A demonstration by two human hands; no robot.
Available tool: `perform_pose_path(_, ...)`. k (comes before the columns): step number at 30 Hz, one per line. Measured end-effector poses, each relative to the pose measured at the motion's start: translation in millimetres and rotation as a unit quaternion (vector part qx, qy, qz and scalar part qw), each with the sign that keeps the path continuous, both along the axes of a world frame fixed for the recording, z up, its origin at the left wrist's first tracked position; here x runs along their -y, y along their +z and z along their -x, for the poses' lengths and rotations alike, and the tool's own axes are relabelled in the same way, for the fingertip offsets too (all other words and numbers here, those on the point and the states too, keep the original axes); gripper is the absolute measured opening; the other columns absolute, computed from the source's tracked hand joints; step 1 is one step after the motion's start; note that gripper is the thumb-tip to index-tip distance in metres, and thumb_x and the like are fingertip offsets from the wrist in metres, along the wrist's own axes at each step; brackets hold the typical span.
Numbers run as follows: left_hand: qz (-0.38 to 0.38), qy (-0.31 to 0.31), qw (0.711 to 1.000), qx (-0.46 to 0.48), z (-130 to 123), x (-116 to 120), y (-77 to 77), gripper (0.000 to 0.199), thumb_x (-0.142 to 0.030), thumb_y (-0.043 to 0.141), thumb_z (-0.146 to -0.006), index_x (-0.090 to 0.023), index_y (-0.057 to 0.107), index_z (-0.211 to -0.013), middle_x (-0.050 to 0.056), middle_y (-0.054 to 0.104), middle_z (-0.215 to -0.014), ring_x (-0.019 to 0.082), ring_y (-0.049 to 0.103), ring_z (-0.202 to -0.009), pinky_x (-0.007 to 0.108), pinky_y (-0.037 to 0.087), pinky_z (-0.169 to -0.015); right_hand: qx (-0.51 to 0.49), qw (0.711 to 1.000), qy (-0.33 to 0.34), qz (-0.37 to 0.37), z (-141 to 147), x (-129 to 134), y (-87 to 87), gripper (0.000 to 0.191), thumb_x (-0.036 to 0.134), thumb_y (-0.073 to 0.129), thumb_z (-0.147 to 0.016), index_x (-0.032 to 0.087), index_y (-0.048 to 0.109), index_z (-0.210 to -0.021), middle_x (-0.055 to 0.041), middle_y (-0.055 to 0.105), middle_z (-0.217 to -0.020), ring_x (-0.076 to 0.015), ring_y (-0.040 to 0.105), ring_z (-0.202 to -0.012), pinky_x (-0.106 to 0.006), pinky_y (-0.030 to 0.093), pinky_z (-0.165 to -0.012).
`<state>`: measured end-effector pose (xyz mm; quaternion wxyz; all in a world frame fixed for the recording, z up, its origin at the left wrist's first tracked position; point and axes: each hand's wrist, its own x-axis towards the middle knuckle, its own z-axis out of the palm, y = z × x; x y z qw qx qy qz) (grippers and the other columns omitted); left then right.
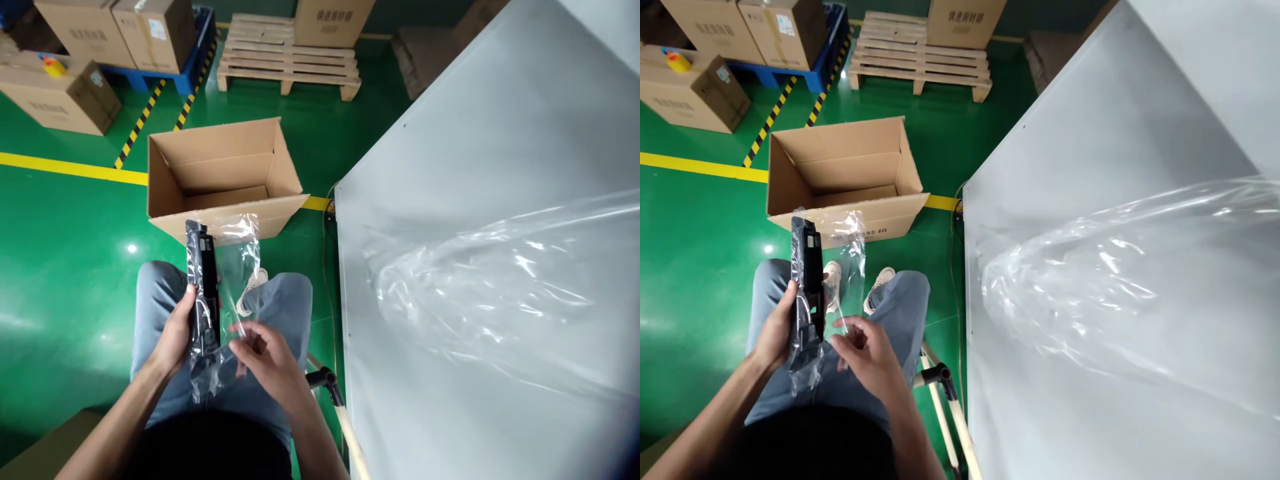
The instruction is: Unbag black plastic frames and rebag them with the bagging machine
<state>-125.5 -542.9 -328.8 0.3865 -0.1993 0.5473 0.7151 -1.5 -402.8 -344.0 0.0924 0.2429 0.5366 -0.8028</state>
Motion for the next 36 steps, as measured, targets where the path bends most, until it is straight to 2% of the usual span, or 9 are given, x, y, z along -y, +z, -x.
perform_pose_path(4,-0.053,0.006,0.998,0.044,2.8,-1.8,7.5,0.085,-0.077,0.083,-0.071,-0.016,0.072,-0.129,0.006,0.075,-0.085,0.021,0.07,-0.068,0.031,0.06,-0.061,-0.001,0.999,0.0,0.046,-3.1,-6.4,0.4,0.042,0.057,0.081,-0.086,0.021,0.072,-0.106,0.0088,0.058,-0.058,-0.0114,0.057,-0.046,-0.027,0.053,-0.05)
perform_pose_path(10,-0.12,0.016,0.992,0.024,6.1,-2.0,11.7,0.077,-0.07,0.083,-0.076,-0.02,0.072,-0.134,0.004,0.074,-0.089,0.018,0.067,-0.067,0.028,0.061,-0.055,-0.007,1.0,0.027,0.013,-1.5,-21.1,3.7,0.044,0.058,0.079,-0.088,0.02,0.071,-0.108,0.0089,0.058,-0.057,-0.0069,0.049,-0.038,-0.022,0.034,-0.04)
perform_pose_path(13,-0.132,0.015,0.991,-0.005,9.4,-3.5,12.6,0.074,-0.068,0.083,-0.077,-0.018,0.074,-0.131,0.008,0.077,-0.092,0.021,0.07,-0.072,0.031,0.063,-0.058,-0.014,1.0,0.001,0.007,0.8,-22.7,4.8,0.048,0.059,0.082,-0.084,0.021,0.073,-0.112,0.0071,0.057,-0.068,-0.0087,0.056,-0.049,-0.023,0.043,-0.047)
perform_pose_path(18,-0.155,0.023,0.987,-0.044,12.3,-0.4,6.3,0.075,-0.074,0.072,-0.084,-0.019,0.072,-0.135,0.013,0.08,-0.105,0.027,0.073,-0.078,0.041,0.065,-0.071,-0.049,0.998,0.016,-0.033,-1.1,-20.8,4.3,0.054,0.053,0.089,-0.079,0.026,0.072,-0.122,0.0026,0.065,-0.085,-0.0149,0.066,-0.081,-0.029,0.056,-0.078)
perform_pose_path(22,-0.149,0.008,0.989,-0.012,13.7,8.4,-1.1,0.102,-0.094,0.069,-0.067,-0.018,0.071,-0.136,0.016,0.078,-0.12,0.035,0.074,-0.102,0.045,0.063,-0.087,-0.019,0.998,0.023,-0.056,-7.2,-19.6,4.4,0.03,0.049,0.079,-0.09,0.024,0.071,-0.105,0.0044,0.061,-0.074,-0.0144,0.066,-0.069,-0.029,0.053,-0.068)
perform_pose_path(24,-0.133,0.005,0.991,-0.017,16.4,10.8,-1.3,0.1,-0.089,0.08,-0.061,-0.017,0.074,-0.13,0.015,0.077,-0.123,0.035,0.073,-0.106,0.043,0.063,-0.086,-0.016,0.996,0.013,-0.089,-10.0,-20.2,6.5,0.024,0.044,0.076,-0.092,0.024,0.071,-0.102,0.0053,0.059,-0.071,-0.0136,0.065,-0.065,-0.028,0.052,-0.066)
perform_pose_path(27,-0.075,0.037,0.996,-0.019,23.3,11.6,4.8,0.071,-0.061,0.097,-0.06,-0.019,0.08,-0.115,0.01,0.08,-0.115,0.026,0.076,-0.092,0.033,0.064,-0.073,-0.025,0.988,0.008,-0.152,-13.4,-22.8,12.4,0.02,0.039,0.077,-0.09,0.024,0.076,-0.103,0.0053,0.058,-0.069,-0.0122,0.061,-0.062,-0.027,0.051,-0.063)
perform_pose_path(30,-0.017,0.05,0.999,-0.008,30.3,13.9,15.9,0.051,-0.042,0.102,-0.058,-0.017,0.081,-0.097,0.005,0.081,-0.091,0.017,0.072,-0.069,0.024,0.061,-0.059,-0.029,0.985,0.0,-0.171,-15.9,-29.3,18.5,0.025,0.039,0.083,-0.086,0.024,0.079,-0.105,0.0047,0.06,-0.068,-0.0116,0.06,-0.059,-0.026,0.049,-0.058)
perform_pose_path(36,0.024,0.021,0.999,-0.028,35.1,27.2,29.9,0.052,-0.041,0.106,-0.048,-0.012,0.077,-0.081,0.006,0.076,-0.068,0.017,0.067,-0.05,0.025,0.059,-0.047,-0.017,0.998,-0.014,-0.066,-16.1,-59.0,17.8,0.043,0.048,0.092,-0.076,0.02,0.079,-0.106,0.0073,0.058,-0.058,-0.0093,0.054,-0.044,-0.024,0.041,-0.046)
